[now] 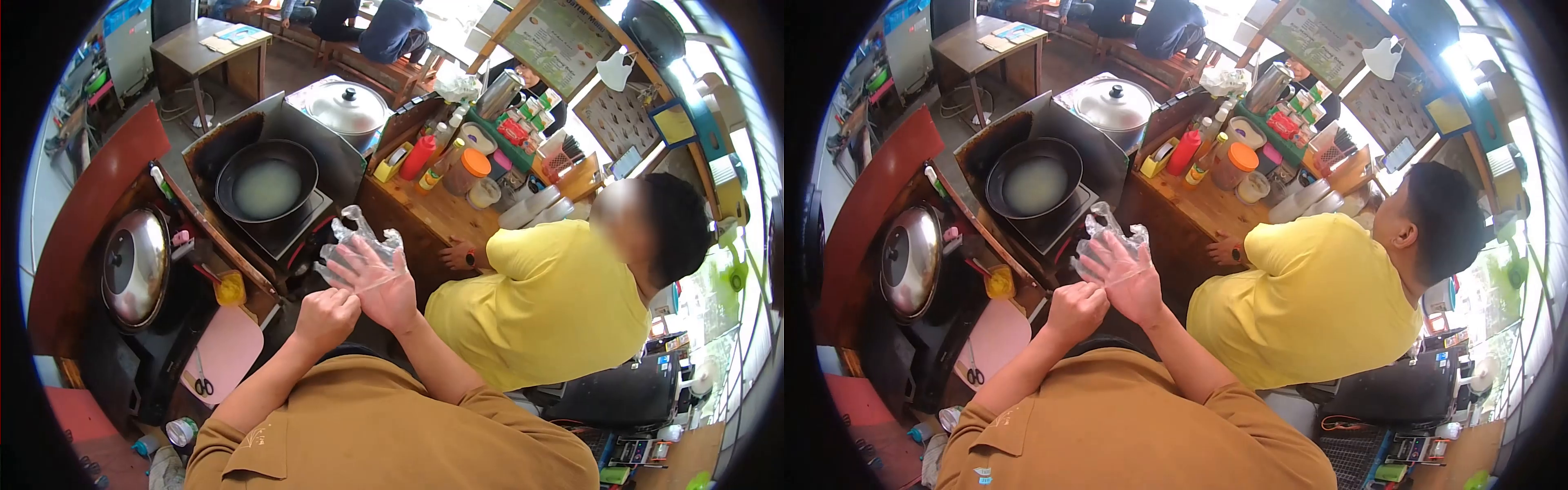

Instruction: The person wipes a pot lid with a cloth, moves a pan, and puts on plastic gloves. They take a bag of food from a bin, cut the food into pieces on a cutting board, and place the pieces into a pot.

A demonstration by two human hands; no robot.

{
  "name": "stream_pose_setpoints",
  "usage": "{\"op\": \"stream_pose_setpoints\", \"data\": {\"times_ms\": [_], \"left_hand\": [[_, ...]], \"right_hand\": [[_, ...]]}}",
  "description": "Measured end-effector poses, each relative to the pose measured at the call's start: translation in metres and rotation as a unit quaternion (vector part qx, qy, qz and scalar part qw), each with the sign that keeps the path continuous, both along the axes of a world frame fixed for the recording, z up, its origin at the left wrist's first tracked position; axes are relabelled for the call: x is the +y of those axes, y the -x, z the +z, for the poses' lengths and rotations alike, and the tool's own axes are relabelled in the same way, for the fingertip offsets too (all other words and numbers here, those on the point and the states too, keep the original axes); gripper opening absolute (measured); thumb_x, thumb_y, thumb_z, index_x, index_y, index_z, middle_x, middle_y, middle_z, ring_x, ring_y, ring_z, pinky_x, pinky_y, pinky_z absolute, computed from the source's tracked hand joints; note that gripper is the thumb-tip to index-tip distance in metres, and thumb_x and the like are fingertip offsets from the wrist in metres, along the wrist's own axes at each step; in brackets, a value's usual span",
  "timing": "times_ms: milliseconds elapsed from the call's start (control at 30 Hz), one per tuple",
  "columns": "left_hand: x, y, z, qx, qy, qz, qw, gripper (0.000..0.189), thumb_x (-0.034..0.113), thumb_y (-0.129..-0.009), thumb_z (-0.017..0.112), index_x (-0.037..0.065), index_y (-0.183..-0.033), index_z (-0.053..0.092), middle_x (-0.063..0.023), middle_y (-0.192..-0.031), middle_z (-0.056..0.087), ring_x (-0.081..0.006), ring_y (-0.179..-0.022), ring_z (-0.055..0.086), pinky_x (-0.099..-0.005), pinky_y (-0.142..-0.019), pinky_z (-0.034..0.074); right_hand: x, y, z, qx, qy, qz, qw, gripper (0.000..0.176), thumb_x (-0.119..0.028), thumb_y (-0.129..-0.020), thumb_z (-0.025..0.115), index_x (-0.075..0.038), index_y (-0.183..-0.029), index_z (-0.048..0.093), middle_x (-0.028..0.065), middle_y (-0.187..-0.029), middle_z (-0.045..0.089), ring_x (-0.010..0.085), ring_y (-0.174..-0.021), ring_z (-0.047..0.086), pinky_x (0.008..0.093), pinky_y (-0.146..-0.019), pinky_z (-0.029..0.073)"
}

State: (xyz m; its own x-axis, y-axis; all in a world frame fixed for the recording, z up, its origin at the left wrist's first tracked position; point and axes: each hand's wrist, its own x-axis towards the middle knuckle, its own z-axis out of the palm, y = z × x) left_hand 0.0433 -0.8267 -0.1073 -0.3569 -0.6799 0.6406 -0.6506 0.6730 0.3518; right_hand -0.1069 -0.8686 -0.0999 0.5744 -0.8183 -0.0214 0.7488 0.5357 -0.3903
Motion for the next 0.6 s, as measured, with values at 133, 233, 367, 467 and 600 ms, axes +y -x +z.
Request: {"op": "stream_pose_setpoints", "data": {"times_ms": [133,233,367,467,600], "left_hand": [[0.003,0.009,0.004,0.113,-0.048,0.023,0.992,0.019,0.009,-0.081,0.070,0.006,-0.069,0.056,-0.0104,-0.066,0.063,-0.0278,-0.058,0.064,-0.0383,-0.052,0.051],[0.002,0.017,0.011,0.198,-0.088,0.030,0.976,0.013,0.011,-0.085,0.070,0.005,-0.076,0.061,-0.0123,-0.068,0.065,-0.0300,-0.060,0.066,-0.0380,-0.053,0.052],[0.002,0.021,0.005,0.147,-0.071,0.025,0.986,0.008,0.009,-0.083,0.070,0.004,-0.082,0.064,-0.0139,-0.073,0.067,-0.0301,-0.064,0.067,-0.0367,-0.055,0.053],[0.001,0.029,0.008,0.149,-0.058,0.022,0.987,0.008,0.007,-0.081,0.069,0.004,-0.079,0.062,-0.0136,-0.070,0.065,-0.0306,-0.062,0.066,-0.0376,-0.054,0.052],[0.002,0.037,0.022,0.141,-0.043,0.007,0.989,0.013,0.005,-0.077,0.069,0.005,-0.073,0.056,-0.0118,-0.064,0.059,-0.0303,-0.057,0.062,-0.0393,-0.052,0.050]], "right_hand": [[0.003,0.002,-0.001,0.061,0.062,-0.049,0.995,0.083,-0.063,-0.095,0.042,-0.010,-0.155,0.019,0.0149,-0.156,0.028,0.0356,-0.140,0.033,0.0518,-0.114,0.028],[0.003,0.006,-0.014,0.181,0.139,-0.058,0.972,0.080,-0.057,-0.095,0.050,-0.013,-0.155,0.019,0.0107,-0.159,0.023,0.0321,-0.144,0.026,0.0529,-0.112,0.032],[0.005,0.000,-0.009,0.199,0.207,-0.081,0.955,0.089,-0.071,-0.091,0.043,-0.018,-0.157,0.014,0.0083,-0.162,0.016,0.0309,-0.147,0.020,0.0505,-0.113,0.029],[-0.003,0.000,0.001,0.145,0.109,-0.048,0.982,0.095,-0.082,-0.086,0.033,-0.024,-0.158,0.011,0.0069,-0.164,0.012,0.0306,-0.149,0.016,0.0496,-0.113,0.028],[-0.018,-0.009,0.014,0.148,0.127,-0.103,0.975,0.093,-0.083,-0.086,0.029,-0.026,-0.157,0.014,0.0049,-0.162,0.018,0.0288,-0.142,0.029,0.0481,-0.111,0.032]]}}
